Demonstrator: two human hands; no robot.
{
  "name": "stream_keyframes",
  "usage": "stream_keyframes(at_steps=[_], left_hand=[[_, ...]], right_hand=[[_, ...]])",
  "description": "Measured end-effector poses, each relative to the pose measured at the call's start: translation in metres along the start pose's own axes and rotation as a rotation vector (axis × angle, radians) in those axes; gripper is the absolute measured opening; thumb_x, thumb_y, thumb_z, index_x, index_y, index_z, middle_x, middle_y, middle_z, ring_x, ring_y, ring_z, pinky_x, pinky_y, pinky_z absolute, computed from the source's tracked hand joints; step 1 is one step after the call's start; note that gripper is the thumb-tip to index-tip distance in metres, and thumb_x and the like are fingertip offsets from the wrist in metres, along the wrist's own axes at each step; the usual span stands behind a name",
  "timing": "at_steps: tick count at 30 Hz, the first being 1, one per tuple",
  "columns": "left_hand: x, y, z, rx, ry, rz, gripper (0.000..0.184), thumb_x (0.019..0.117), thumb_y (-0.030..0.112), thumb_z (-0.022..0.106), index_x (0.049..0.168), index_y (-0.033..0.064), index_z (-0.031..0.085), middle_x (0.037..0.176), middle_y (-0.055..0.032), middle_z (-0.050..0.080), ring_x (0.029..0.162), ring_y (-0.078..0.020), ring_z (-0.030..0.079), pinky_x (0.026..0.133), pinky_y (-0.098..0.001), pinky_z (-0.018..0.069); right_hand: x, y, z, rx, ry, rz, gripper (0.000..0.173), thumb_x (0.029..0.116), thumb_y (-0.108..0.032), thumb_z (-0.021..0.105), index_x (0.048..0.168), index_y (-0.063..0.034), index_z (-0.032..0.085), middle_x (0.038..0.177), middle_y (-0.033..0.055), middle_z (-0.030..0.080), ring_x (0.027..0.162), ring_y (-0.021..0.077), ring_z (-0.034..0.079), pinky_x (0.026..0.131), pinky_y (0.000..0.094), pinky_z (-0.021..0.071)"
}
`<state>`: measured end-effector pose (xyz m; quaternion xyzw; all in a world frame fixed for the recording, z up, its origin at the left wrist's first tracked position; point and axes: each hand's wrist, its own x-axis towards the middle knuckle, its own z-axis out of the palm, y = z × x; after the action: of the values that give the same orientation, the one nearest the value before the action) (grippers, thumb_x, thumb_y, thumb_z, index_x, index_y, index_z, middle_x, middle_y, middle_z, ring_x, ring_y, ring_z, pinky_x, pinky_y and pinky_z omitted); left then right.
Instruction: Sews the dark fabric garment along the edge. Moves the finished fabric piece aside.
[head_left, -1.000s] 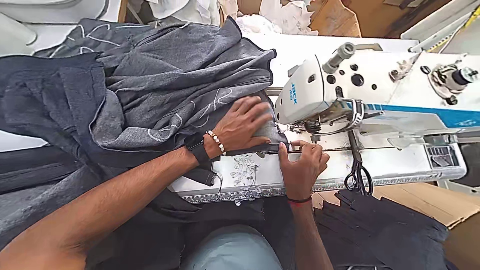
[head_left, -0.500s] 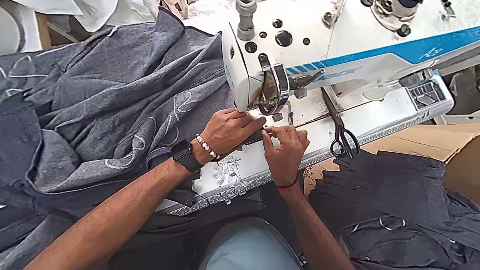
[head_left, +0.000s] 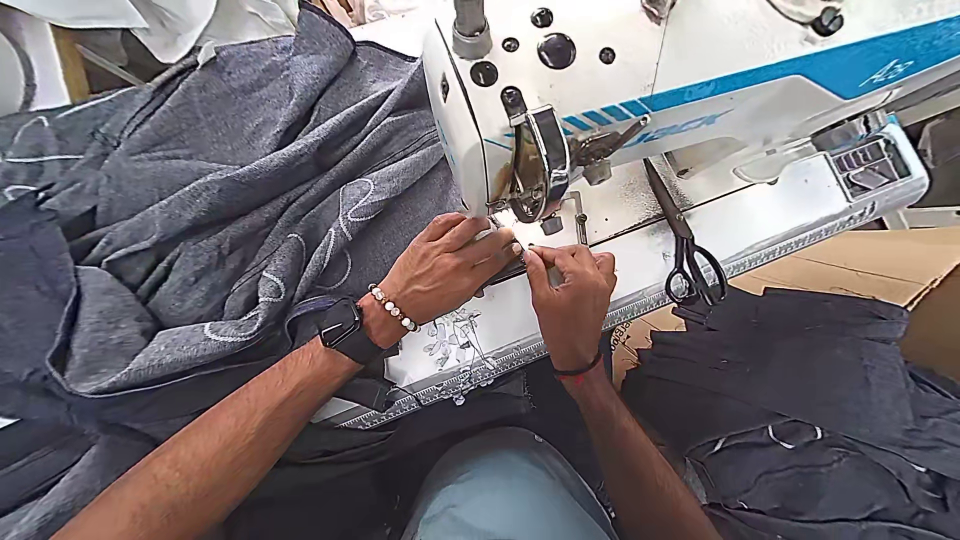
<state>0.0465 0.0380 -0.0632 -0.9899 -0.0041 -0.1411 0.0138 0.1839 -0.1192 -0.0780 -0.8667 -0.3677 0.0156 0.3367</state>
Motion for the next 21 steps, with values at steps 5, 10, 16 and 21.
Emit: stream_keyframes(at_steps=[5, 10, 16, 21], left_hand=[[-0.002, 0.001, 0.003, -0.001, 0.039, -0.044, 0.034, 0.1017, 0.019, 0.055, 0.132, 0.0173, 0.070, 0.136, -0.0021, 0.067, 0.126, -0.0271, 0.059, 0.105, -0.0445, 0.0415], [-0.002, 0.000, 0.002, -0.040, 0.035, -0.068, 0.030, 0.1021, 0.021, 0.054, 0.126, 0.0153, 0.071, 0.135, -0.0026, 0.067, 0.126, -0.0268, 0.059, 0.107, -0.0444, 0.0420], [-0.006, -0.005, -0.002, -0.055, 0.007, -0.019, 0.039, 0.1049, 0.044, 0.051, 0.134, 0.0262, 0.070, 0.141, -0.0019, 0.064, 0.130, -0.0283, 0.056, 0.109, -0.0478, 0.0382], [-0.002, 0.010, 0.000, -0.119, 0.072, -0.178, 0.029, 0.1006, 0.036, 0.059, 0.115, 0.0230, 0.080, 0.125, -0.0014, 0.071, 0.125, -0.0282, 0.057, 0.108, -0.0483, 0.0375]], right_hand=[[0.006, -0.012, 0.005, -0.122, -0.008, 0.007, 0.015, 0.0915, -0.042, 0.072, 0.091, -0.0294, 0.079, 0.088, -0.0065, 0.066, 0.096, 0.0222, 0.056, 0.082, 0.0482, 0.0373], [-0.007, -0.012, 0.014, -0.261, 0.108, -0.273, 0.015, 0.0959, -0.033, 0.067, 0.101, -0.0251, 0.078, 0.098, -0.0021, 0.069, 0.098, 0.0220, 0.058, 0.089, 0.0484, 0.0373], [-0.022, 0.000, -0.007, -0.130, -0.068, -0.317, 0.025, 0.0939, -0.023, 0.062, 0.109, -0.0289, 0.080, 0.113, -0.0041, 0.071, 0.114, 0.0220, 0.058, 0.095, 0.0498, 0.0396], [-0.005, 0.013, -0.018, -0.045, -0.065, -0.298, 0.024, 0.0949, -0.023, 0.064, 0.116, -0.0185, 0.074, 0.110, -0.0019, 0.073, 0.105, 0.0210, 0.063, 0.086, 0.0457, 0.0465]])
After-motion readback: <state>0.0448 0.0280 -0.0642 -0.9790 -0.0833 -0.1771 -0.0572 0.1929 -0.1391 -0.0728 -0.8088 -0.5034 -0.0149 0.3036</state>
